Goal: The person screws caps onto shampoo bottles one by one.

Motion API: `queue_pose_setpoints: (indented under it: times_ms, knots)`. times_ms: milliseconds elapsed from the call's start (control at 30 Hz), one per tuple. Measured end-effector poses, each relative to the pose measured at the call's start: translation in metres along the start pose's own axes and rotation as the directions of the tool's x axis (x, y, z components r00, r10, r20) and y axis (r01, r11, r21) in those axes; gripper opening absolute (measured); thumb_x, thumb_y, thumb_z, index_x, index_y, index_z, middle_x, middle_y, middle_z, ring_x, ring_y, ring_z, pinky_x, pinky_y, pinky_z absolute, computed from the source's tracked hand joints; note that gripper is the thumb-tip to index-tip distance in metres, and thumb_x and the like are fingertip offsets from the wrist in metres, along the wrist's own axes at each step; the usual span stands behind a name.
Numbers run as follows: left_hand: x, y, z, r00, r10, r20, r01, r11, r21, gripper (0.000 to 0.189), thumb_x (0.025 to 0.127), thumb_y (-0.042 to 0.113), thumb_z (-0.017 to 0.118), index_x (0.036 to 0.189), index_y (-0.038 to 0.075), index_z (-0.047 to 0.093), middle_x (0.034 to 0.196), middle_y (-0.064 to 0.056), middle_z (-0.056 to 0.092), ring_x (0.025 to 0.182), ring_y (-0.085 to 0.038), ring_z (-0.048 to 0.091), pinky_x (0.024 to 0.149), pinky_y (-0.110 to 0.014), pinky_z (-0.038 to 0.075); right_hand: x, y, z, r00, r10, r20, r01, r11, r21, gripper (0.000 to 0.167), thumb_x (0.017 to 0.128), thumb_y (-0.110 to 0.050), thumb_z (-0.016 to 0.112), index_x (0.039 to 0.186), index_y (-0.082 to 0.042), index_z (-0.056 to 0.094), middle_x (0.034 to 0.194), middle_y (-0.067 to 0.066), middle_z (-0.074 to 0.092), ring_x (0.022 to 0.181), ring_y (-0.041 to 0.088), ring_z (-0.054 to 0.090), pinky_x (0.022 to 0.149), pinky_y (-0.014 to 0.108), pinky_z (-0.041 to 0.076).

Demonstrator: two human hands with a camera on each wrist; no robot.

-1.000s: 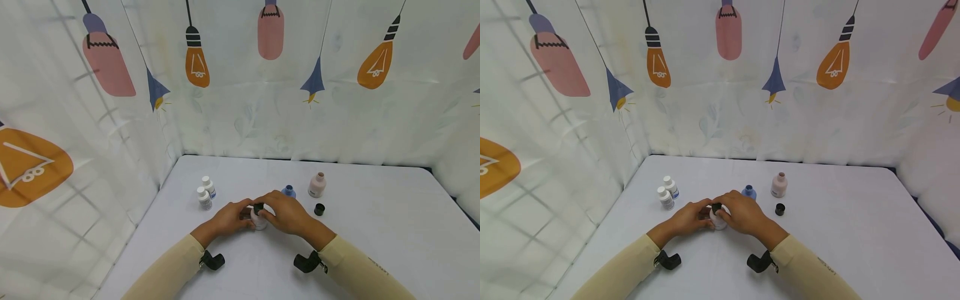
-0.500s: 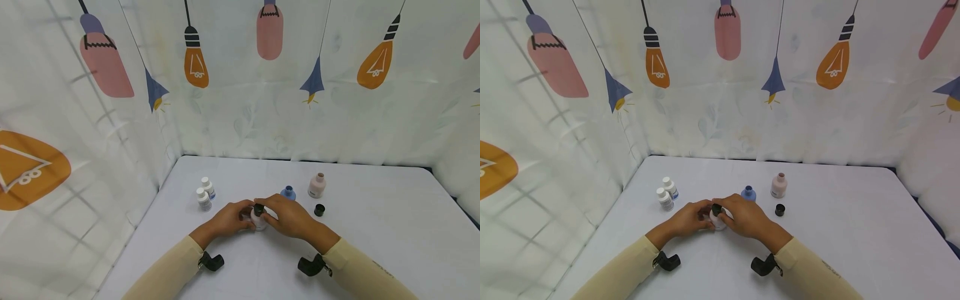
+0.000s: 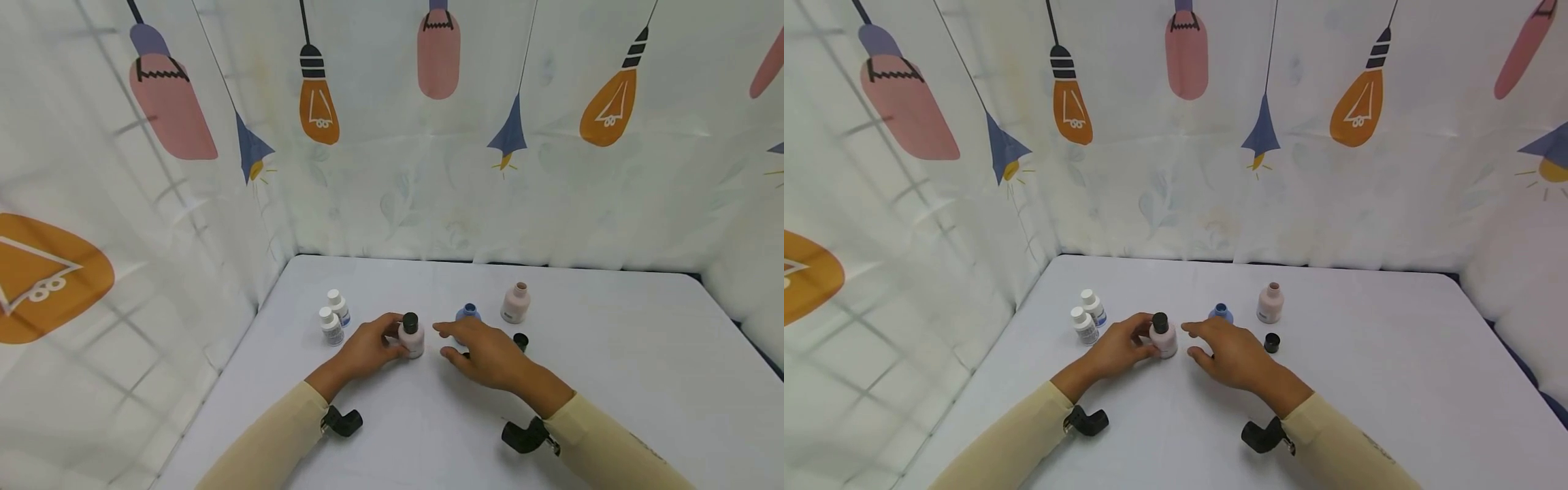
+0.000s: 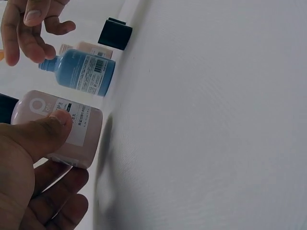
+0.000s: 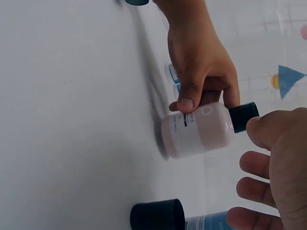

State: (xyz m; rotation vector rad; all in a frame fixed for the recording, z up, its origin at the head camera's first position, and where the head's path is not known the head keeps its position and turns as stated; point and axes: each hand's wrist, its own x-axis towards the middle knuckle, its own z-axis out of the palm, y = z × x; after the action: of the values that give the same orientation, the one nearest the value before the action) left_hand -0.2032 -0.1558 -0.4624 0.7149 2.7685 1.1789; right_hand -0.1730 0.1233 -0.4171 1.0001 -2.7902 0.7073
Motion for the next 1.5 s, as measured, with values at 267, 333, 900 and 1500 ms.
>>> queue_pose_setpoints:
  times_ms: [267,333,900,1500]
  knots:
    - [0.003,-0.004,-0.002,0.991,-0.069,-0.115,0.071,0.997,0.01,0.058,0.089,0.019,0.083,0.14,0.016,0.054,0.126,-0.002,0.071,0.11,-0.012,0.067,0.083,-0.031,0.053,-0.011,0.009,-0.004,0.998,0.056,0.013,-0.056,0.998,0.006,0.043,0.097,-0.027,0.074,0.138,-0.02,0.065,0.121,0.001,0.067,0.107,0.018,0.064,0.068,0.024,0.053]
    - [0.003,-0.004,-0.002,0.986,-0.093,-0.14,0.094,0.996,0.006,0.059,0.089,0.018,0.083,0.14,0.015,0.055,0.126,-0.003,0.071,0.109,-0.014,0.067,0.083,-0.032,0.053,-0.014,0.011,-0.005,0.997,0.073,0.013,-0.073,0.997,0.011,0.042,0.097,-0.027,0.074,0.137,-0.021,0.065,0.122,0.002,0.066,0.108,0.019,0.065,0.068,0.024,0.053]
    - [0.005,-0.013,-0.003,0.955,-0.198,-0.221,0.201,0.98,-0.01,0.058,0.092,0.014,0.08,0.143,0.01,0.052,0.128,-0.012,0.068,0.114,-0.023,0.066,0.09,-0.038,0.055,-0.038,0.032,-0.009,0.997,0.052,-0.059,-0.052,0.999,0.006,0.042,0.095,-0.022,0.076,0.136,-0.018,0.066,0.122,0.001,0.068,0.107,0.019,0.065,0.078,0.034,0.057]
    - [-0.013,-0.005,-0.005,0.946,-0.232,-0.226,0.271,0.949,0.162,0.081,0.094,0.026,0.078,0.156,0.001,0.031,0.138,-0.018,0.062,0.122,-0.033,0.063,0.099,-0.047,0.051,-0.05,0.043,-0.013,0.99,0.139,-0.038,-0.139,0.99,-0.012,0.041,0.095,-0.022,0.076,0.135,-0.015,0.066,0.128,-0.002,0.066,0.111,0.019,0.064,0.08,0.032,0.058]
